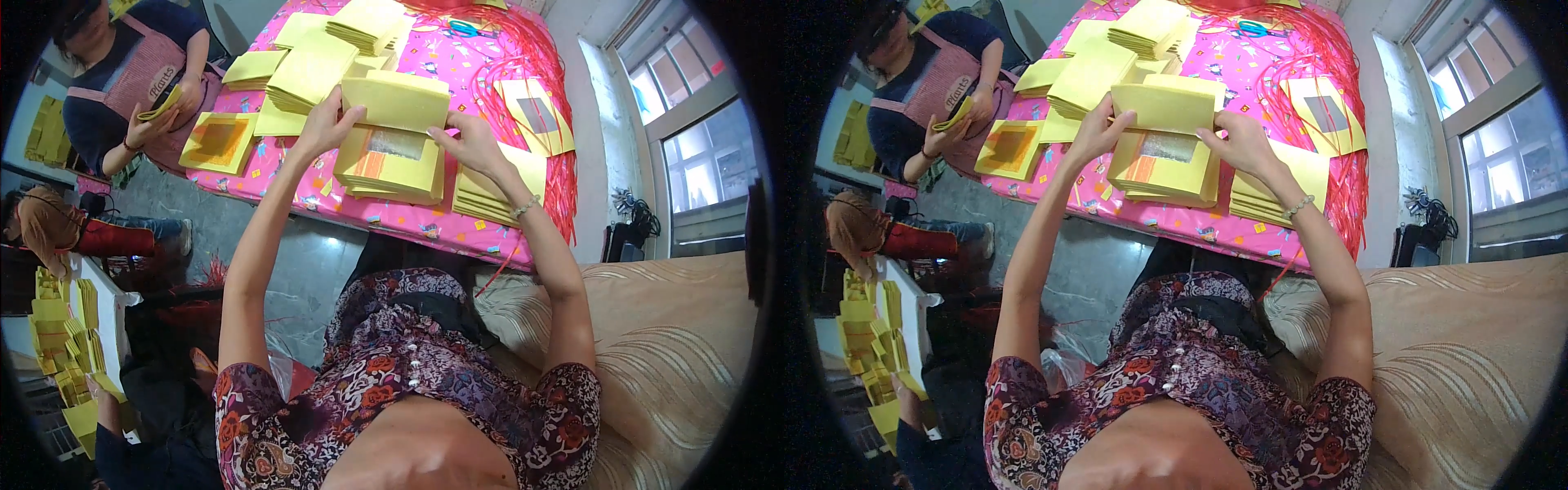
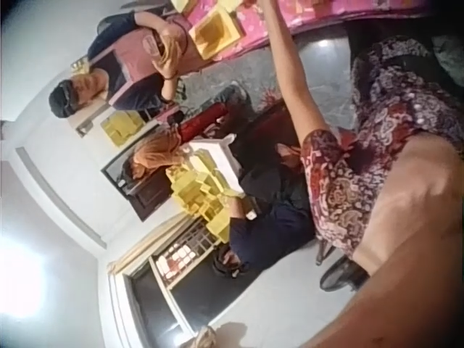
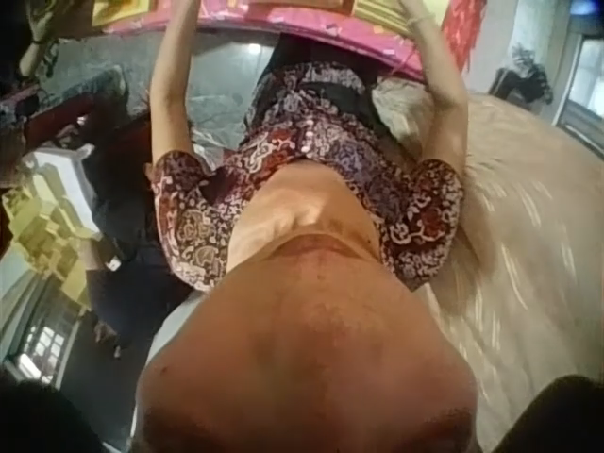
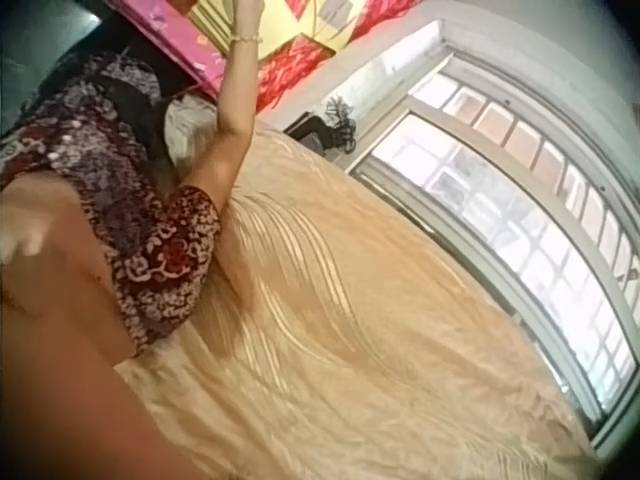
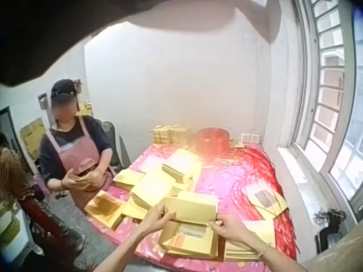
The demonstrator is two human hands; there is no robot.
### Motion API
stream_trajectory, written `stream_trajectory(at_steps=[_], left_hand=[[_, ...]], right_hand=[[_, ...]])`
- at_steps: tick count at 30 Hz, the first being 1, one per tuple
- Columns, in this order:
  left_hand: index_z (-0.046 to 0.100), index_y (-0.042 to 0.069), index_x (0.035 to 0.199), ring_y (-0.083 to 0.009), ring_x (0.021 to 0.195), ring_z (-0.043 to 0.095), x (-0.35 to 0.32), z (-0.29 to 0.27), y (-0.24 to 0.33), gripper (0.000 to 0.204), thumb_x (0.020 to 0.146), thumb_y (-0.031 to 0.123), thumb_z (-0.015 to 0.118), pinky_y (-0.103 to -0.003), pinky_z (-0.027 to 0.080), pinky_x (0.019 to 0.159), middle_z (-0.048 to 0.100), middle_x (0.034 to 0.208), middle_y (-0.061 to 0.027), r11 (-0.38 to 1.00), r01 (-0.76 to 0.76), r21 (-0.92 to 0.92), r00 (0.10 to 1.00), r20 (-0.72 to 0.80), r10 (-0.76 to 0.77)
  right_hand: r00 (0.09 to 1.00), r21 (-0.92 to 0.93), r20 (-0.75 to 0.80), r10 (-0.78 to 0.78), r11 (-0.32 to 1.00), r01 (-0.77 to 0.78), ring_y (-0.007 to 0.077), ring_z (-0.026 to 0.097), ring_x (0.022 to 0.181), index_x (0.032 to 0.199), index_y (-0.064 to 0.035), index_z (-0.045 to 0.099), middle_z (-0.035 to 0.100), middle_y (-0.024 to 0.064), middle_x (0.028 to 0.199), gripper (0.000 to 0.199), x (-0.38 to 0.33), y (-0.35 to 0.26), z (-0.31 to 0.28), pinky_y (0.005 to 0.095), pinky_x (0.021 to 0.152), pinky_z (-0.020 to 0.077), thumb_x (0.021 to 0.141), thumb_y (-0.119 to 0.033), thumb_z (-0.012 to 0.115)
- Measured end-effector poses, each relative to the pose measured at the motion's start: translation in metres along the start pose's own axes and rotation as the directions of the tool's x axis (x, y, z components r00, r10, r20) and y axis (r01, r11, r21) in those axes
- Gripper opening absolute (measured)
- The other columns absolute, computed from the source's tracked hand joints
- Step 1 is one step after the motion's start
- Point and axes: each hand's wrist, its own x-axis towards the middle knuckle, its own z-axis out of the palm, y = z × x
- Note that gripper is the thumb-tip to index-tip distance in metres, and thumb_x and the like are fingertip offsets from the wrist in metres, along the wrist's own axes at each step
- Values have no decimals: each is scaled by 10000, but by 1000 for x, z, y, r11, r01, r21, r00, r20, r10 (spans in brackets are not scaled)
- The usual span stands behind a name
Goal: Folding, stacking, and bundling yellow paper sheets with red string.
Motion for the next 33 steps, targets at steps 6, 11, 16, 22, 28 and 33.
stream_trajectory(at_steps=[6,11,16,22,28,33], left_hand=[[428,-22,1078,-370,779,612,11,13,-2,425,872,322,569,-411,479,730,618,871,-230,999,33,-1,998,-59,-34],[392,-40,1153,-412,867,612,19,21,-6,520,838,315,604,-443,473,773,616,923,-261,996,-10,91,998,-66,16],[387,-74,1170,-407,909,614,27,32,3,607,775,308,646,-455,472,813,615,987,-273,970,145,195,981,-157,-116],[463,-81,1131,-409,952,589,29,33,9,585,758,328,650,-467,467,832,602,1001,-271,919,253,302,965,-149,-216],[483,-91,1091,-437,951,566,26,35,27,569,765,345,648,-503,460,818,520,1081,-297,827,321,461,947,-181,-267],[485,-86,1086,-428,959,567,31,35,30,561,762,337,660,-486,463,827,510,1083,-298,848,324,419,943,-210,-257]], right_hand=[[967,-58,-98,235,969,-241,146,596,592,948,7,662,622,77,649,375,15,-8,1,305,622,502,840,-349,621],[940,97,-101,326,943,-317,271,617,638,781,8,641,625,155,675,465,29,9,8,389,606,463,791,-454,591],[936,112,-166,310,949,-294,296,615,644,740,22,618,616,170,668,460,37,25,20,406,620,464,796,-434,588],[931,40,-122,345,939,-343,316,614,716,743,34,607,612,199,709,389,41,17,20,424,675,470,803,-350,612],[949,-144,-154,276,944,-298,354,598,802,836,47,593,598,226,820,364,40,18,20,443,709,476,811,-312,643],[948,-139,-118,295,940,-310,374,600,850,871,53,582,597,242,866,381,43,14,19,464,755,474,828,-322,631]])
